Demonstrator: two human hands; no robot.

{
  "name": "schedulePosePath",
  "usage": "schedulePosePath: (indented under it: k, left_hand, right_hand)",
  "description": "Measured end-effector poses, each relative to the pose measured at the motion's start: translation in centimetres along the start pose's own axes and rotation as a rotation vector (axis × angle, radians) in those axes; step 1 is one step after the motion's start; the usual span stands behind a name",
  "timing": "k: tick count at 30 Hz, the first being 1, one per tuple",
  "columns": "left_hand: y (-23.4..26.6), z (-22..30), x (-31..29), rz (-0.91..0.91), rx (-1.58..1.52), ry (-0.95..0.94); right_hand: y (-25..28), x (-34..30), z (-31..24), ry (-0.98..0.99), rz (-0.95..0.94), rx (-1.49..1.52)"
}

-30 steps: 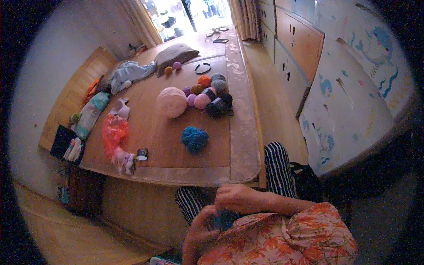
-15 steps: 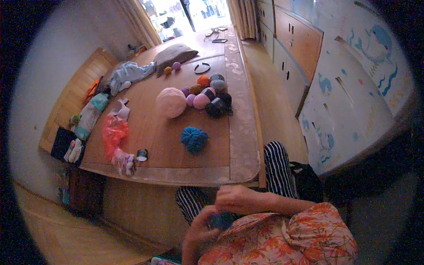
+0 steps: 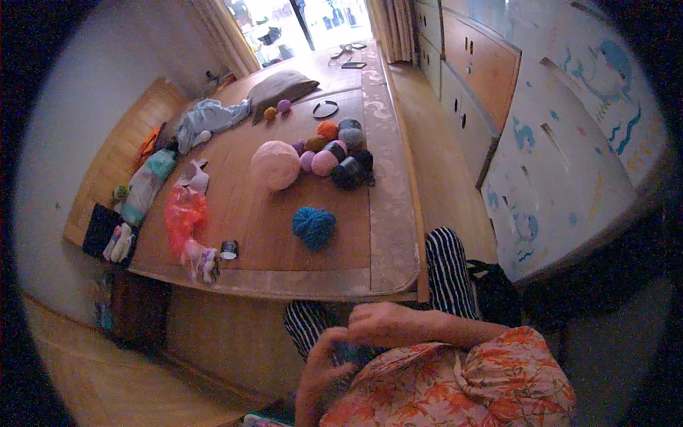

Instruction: The recorder is winding a ball of blue yarn while sitting in a bedroom.

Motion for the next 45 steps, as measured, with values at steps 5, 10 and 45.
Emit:
schedulePosePath:
  k: [5, 10, 45]
  left_hand:
    - [-1.0, 2.4, 0.1, 0.102, -0.701, -0.323]
    - [1.5, 2.5, 0.3, 0.468, -0.409, 0.024]
    - [0.4, -0.3, 0.1, 0.009, 0.045, 0.138]
  right_hand:
    - [-2.1, 0.0, 3.5, -0.221, 0.038, -0.08]
    - [-3.7, 0.1, 0.7, -0.01, -0.25, -0.03]
    - [-0.6, 0.7, 0.2, -0.126, -0.197, -0.131]
Point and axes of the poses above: each hand's wrist, its own x-axis towards the middle knuckle, its own y-axis out of the back of the hand, z = x × y, the point moved 4 cm from there along x, towards the middle knuckle, and after that the axes turned 15 degrees about -z, right-handed, at the moved point
